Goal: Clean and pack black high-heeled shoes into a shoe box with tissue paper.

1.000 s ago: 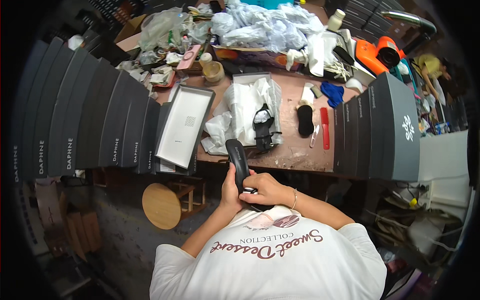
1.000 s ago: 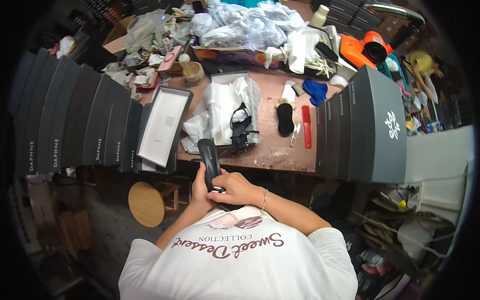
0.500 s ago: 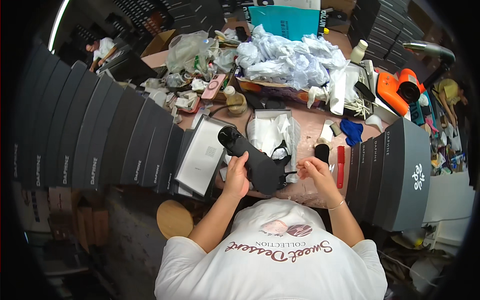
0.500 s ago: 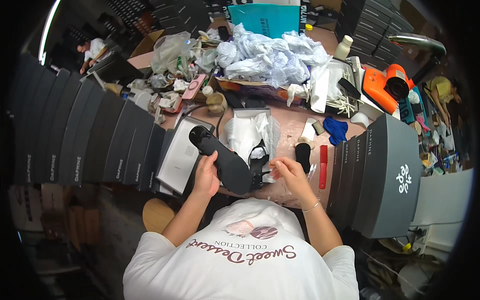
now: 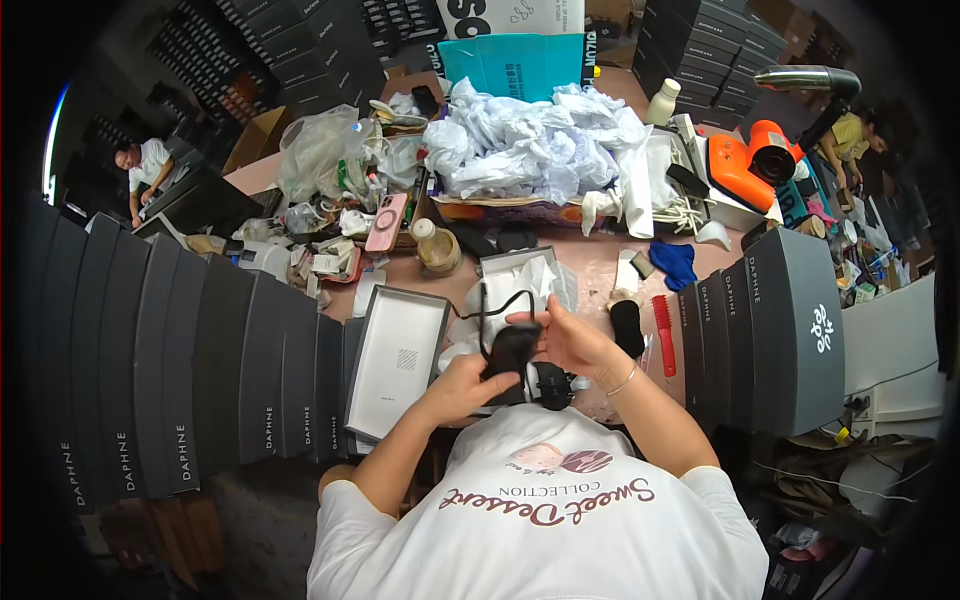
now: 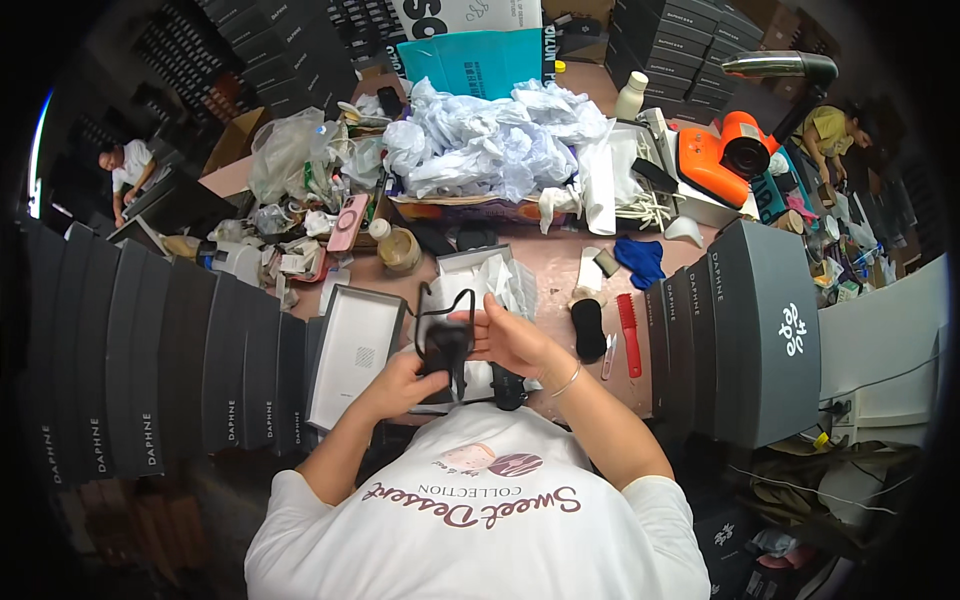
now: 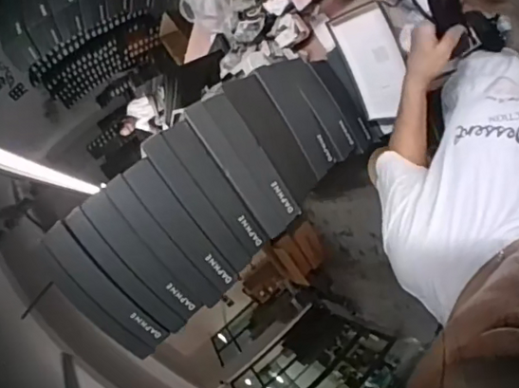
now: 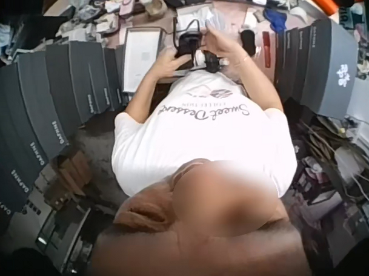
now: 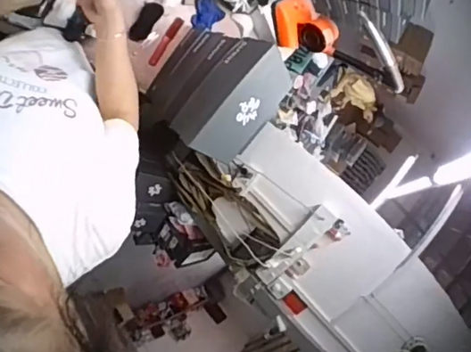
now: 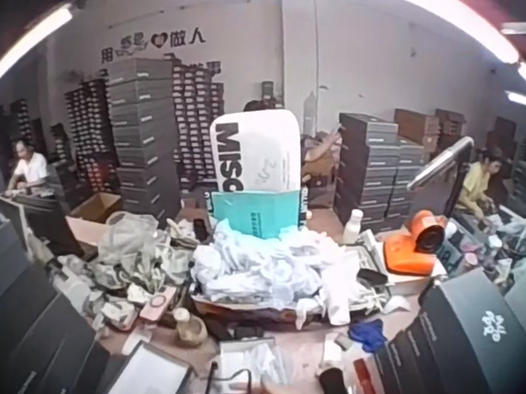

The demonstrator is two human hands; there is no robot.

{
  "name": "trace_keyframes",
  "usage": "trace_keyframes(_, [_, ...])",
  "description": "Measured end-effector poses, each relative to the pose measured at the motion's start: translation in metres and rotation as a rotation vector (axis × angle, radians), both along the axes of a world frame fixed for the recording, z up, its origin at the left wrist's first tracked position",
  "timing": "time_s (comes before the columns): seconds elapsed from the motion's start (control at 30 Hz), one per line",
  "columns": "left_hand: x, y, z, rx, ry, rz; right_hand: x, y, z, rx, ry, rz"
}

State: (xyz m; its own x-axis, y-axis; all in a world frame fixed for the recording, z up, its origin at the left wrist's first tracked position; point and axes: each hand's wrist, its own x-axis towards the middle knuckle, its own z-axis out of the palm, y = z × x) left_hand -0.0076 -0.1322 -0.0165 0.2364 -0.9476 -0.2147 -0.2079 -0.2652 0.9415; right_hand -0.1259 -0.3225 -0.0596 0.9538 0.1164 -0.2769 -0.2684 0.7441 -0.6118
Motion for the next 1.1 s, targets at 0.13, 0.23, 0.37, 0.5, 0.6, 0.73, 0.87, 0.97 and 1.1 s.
trace_keyframes(0.13, [-0.011, -0.001, 0.000, 0.053, -0.563, -0.351, 0.008, -0.014, 0.027, -0.136, 0.052, 0.073])
trace_keyframes(0.23, [-0.017, -0.010, -0.003, 0.168, -0.700, -0.491, 0.016, -0.018, 0.017, -0.558, 0.085, 0.165])
trace_keyframes(0.37, [-0.018, -0.021, -0.003, 0.106, -0.764, -0.545, 0.025, 0.003, 0.033, -0.905, -0.097, 0.315])
trace_keyframes(0.5, [-0.010, -0.020, 0.019, 0.134, -0.909, -0.545, -0.001, 0.011, 0.022, -1.250, -0.134, 0.190])
trace_keyframes(0.6, [-0.010, -0.008, 0.009, 0.193, -0.873, -0.508, -0.028, 0.028, 0.035, -1.120, 0.017, 0.303])
trace_keyframes(0.73, [-0.027, -0.004, -0.012, 0.149, -0.949, -0.525, -0.046, 0.052, 0.027, -1.187, -0.045, 0.319])
trace_keyframes(0.87, [-0.037, -0.011, -0.002, -0.039, -1.044, -0.457, -0.057, 0.049, -0.004, -0.935, -0.053, 0.270])
trace_keyframes(0.97, [-0.038, -0.023, 0.019, -0.434, -0.953, -0.009, -0.077, 0.032, 0.002, -0.554, 0.106, 0.084])
trace_keyframes(1.1, [-0.038, -0.035, 0.005, -0.317, -0.102, 0.385, -0.120, 0.009, 0.017, -0.864, 0.108, -0.150])
